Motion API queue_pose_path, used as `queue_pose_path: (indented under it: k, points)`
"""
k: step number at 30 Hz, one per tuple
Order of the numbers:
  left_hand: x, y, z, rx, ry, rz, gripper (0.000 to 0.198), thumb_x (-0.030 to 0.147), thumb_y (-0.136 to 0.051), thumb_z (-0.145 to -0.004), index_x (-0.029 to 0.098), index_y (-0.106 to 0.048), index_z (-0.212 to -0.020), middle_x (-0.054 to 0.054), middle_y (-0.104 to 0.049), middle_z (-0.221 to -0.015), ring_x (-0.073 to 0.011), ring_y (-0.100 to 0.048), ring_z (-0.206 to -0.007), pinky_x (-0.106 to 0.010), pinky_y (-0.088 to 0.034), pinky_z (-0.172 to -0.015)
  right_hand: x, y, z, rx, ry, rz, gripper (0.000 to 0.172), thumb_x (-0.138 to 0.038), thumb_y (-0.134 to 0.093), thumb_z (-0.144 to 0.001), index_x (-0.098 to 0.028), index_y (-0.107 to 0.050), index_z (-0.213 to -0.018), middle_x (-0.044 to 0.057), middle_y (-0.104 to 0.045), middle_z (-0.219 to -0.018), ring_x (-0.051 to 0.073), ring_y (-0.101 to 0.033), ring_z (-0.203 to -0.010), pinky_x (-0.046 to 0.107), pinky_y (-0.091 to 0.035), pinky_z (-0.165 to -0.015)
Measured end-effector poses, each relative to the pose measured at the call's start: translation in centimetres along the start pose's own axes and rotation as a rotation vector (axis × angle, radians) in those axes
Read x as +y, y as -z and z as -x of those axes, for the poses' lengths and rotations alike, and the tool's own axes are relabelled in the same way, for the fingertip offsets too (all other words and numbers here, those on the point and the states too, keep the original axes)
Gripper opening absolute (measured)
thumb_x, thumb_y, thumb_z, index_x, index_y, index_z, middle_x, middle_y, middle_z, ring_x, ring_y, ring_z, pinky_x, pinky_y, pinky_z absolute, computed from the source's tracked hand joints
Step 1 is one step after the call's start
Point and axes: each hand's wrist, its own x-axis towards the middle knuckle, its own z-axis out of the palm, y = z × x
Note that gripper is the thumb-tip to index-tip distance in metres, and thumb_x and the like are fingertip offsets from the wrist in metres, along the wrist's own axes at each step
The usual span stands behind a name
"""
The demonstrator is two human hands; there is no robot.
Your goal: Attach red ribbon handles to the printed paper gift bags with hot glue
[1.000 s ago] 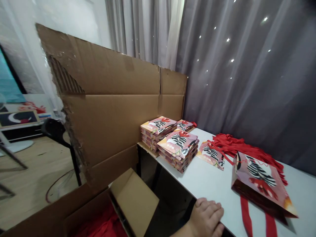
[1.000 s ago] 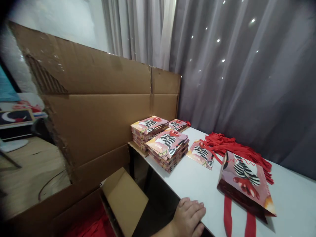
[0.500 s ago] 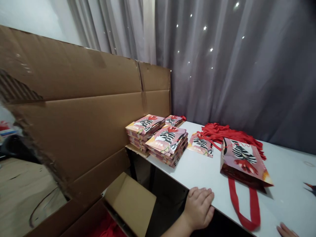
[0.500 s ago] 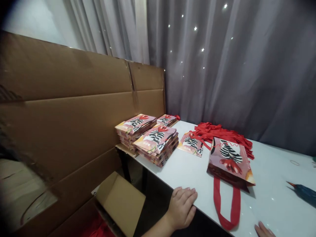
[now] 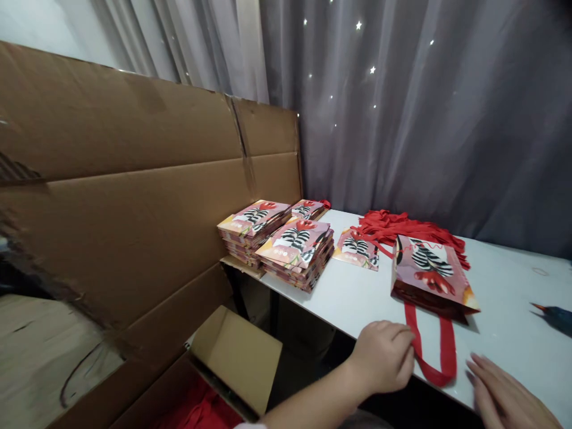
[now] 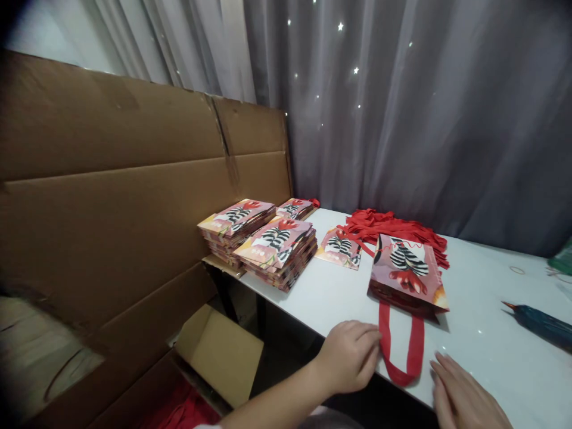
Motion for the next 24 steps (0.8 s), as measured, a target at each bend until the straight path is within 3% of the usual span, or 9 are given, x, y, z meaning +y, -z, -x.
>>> queue_pose_path:
  k: [2,6,10,12,15,19,24]
  points:
    - [0.5,-0.7,-2.9,-0.248,0.004,-0.033,0.036,0.024,-0.04,-0.09,0.011,-0.056,-0.12,-0.01,-0.065,-0.121,-0.0195,-0.063,-0.098,-0.031,-0.051,-0.084,-0.8,-0.3,-3.1,-0.034,-0.025,-0.004,0.036,-0.03,-0.042,-0.091,-0.014,-0.069,-0.108,0.014,-0.07,-0.115,0.029,-0.067,-0.104,0.045,-0.053,-0.094]
    - [0.0,-3.6,-8.0,-0.371,-0.033,-0.03,0.047,0.021,-0.05,-0.084,-0.003,-0.051,-0.124,-0.023,-0.058,-0.127,-0.0262,-0.056,-0.115,-0.034,-0.047,-0.097,-1.5,-2.0,-9.9,-0.209,-0.113,-0.04,0.046,-0.017,-0.029,-0.09,-0.01,-0.063,-0.12,0.016,-0.066,-0.123,0.024,-0.063,-0.114,0.04,-0.05,-0.098]
    - [-1.3,-5.6,-10.5,-0.466,0.076,-0.083,0.038,0.02,-0.049,-0.084,-0.002,-0.059,-0.113,-0.024,-0.064,-0.11,-0.0316,-0.058,-0.109,-0.046,-0.048,-0.093,-0.5,-4.2,-13.3,-0.355,-0.131,-0.009,0.042,-0.018,-0.031,-0.088,-0.011,-0.068,-0.107,0.017,-0.071,-0.106,0.026,-0.067,-0.101,0.04,-0.052,-0.09]
    - [-1.7,-6.0,-10.6,-0.523,0.136,-0.105,0.042,0.024,-0.053,-0.082,-0.001,-0.06,-0.115,-0.025,-0.063,-0.115,-0.0332,-0.057,-0.112,-0.047,-0.047,-0.095,0.2,-5.0,-13.4,-0.354,-0.116,0.005,0.039,-0.021,-0.034,-0.087,-0.013,-0.07,-0.099,0.017,-0.072,-0.098,0.029,-0.068,-0.095,0.043,-0.053,-0.085]
    - [-1.6,-6.2,-10.4,-0.643,0.166,-0.082,0.039,0.029,-0.055,-0.081,0.007,-0.066,-0.112,-0.017,-0.067,-0.114,-0.0283,-0.061,-0.107,-0.041,-0.05,-0.091,1.8,-6.4,-12.3,-0.321,-0.052,0.016,0.038,-0.022,-0.036,-0.084,-0.016,-0.072,-0.093,0.017,-0.073,-0.087,0.033,-0.068,-0.092,0.049,-0.052,-0.083]
    - [-1.1,-6.2,-10.3,-0.753,0.247,-0.058,0.044,0.034,-0.055,-0.08,0.009,-0.066,-0.115,-0.014,-0.066,-0.12,-0.0269,-0.063,-0.105,-0.041,-0.052,-0.09,4.5,-8.6,-10.6,-0.05,0.194,0.076,0.041,-0.028,-0.039,-0.083,-0.014,-0.072,-0.103,0.024,-0.07,-0.106,0.044,-0.059,-0.113,0.06,-0.045,-0.094]
    - [-0.7,-5.6,-9.8,-0.765,0.329,-0.043,0.056,0.041,-0.042,-0.087,0.006,-0.057,-0.127,-0.018,-0.062,-0.126,-0.0291,-0.062,-0.111,-0.041,-0.053,-0.091,7.1,-10.8,-9.1,-0.064,0.212,-0.024,0.038,-0.029,-0.041,-0.084,-0.021,-0.076,-0.097,0.02,-0.073,-0.092,0.039,-0.07,-0.088,0.053,-0.055,-0.074]
